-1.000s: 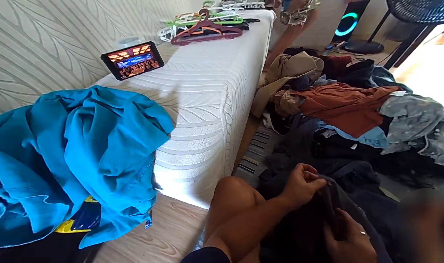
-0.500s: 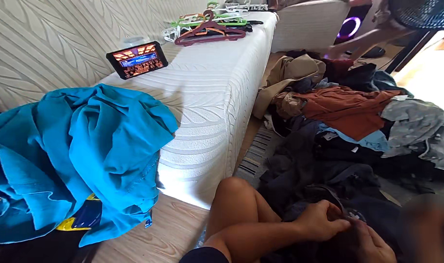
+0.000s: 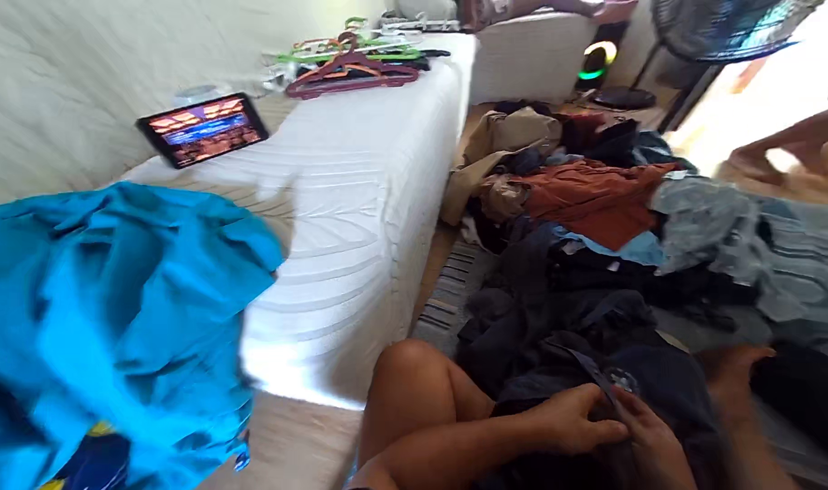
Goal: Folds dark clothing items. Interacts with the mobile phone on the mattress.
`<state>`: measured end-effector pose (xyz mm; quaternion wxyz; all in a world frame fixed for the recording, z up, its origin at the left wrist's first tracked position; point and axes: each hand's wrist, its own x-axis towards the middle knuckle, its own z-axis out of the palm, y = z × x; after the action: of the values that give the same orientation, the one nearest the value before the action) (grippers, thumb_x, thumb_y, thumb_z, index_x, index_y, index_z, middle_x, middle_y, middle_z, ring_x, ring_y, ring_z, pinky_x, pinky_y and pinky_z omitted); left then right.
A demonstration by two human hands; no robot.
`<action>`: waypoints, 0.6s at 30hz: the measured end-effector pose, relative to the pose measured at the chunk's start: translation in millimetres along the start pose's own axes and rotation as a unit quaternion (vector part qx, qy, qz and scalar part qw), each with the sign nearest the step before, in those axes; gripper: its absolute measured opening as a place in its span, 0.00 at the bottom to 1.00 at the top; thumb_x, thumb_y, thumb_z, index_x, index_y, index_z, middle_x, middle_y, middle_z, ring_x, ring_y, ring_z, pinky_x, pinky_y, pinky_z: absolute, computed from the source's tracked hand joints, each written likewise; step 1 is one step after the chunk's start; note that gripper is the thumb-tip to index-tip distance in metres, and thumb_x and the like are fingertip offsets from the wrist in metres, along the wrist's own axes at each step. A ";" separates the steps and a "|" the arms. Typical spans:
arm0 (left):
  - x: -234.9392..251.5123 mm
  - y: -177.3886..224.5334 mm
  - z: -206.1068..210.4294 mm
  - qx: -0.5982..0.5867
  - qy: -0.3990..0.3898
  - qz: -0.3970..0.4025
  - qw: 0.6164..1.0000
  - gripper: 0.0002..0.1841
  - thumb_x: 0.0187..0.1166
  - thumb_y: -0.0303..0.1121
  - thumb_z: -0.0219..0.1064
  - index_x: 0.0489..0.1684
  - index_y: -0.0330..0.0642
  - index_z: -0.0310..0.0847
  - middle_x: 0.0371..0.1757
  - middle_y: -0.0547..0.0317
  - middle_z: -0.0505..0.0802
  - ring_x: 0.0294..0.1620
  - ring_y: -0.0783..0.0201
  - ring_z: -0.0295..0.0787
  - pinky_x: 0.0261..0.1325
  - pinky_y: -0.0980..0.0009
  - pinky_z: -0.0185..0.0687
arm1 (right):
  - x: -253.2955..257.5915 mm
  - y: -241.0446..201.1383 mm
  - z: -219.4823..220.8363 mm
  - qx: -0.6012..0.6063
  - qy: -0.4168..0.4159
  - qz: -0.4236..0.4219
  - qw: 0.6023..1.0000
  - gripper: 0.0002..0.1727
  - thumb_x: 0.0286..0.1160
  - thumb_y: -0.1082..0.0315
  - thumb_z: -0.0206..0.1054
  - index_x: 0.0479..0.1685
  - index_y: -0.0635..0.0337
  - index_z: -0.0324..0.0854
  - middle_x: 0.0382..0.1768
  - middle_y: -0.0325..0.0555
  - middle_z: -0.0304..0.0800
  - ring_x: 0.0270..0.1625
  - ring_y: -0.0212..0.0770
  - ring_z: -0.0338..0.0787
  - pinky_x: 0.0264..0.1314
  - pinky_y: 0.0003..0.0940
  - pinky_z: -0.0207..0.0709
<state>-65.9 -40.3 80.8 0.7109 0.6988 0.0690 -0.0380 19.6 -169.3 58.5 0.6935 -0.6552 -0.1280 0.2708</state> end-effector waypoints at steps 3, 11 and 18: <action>-2.4 -4.2 13.2 0.010 -0.005 -0.055 0.998 0.23 0.86 0.35 0.65 0.73 0.29 0.69 0.58 0.41 0.89 0.50 0.57 0.91 0.55 0.59 0.89 | 4.6 1.4 0.7 0.003 0.115 -0.039 0.993 0.15 0.76 0.80 0.66 0.60 0.72 0.76 0.40 0.41 0.89 0.37 0.24 0.89 0.44 0.22 0.86; -12.4 -24.8 49.0 0.108 -0.163 -0.105 0.975 0.18 0.90 0.37 0.59 0.60 0.28 0.80 0.50 0.40 0.91 0.52 0.53 0.90 0.62 0.53 0.82 | 19.4 -0.5 -31.2 0.050 0.307 -0.095 0.946 0.16 0.71 0.84 0.69 0.54 0.71 0.71 0.31 0.41 0.81 0.33 0.26 0.84 0.41 0.21 0.81; -19.9 20.1 22.6 -0.112 -0.016 -0.062 0.992 0.10 0.87 0.29 0.51 0.44 0.45 0.80 0.31 0.71 0.92 0.33 0.77 0.90 0.43 0.75 0.89 | 18.0 11.2 -29.0 -0.176 0.181 -0.006 0.967 0.21 0.80 0.71 0.66 0.67 0.75 0.74 0.49 0.62 0.89 0.50 0.50 0.90 0.58 0.47 0.84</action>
<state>-81.4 -63.3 104.0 0.7818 0.6087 0.1049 -0.0853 47.5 -184.0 41.2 0.5802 -0.8045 -0.0495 0.1167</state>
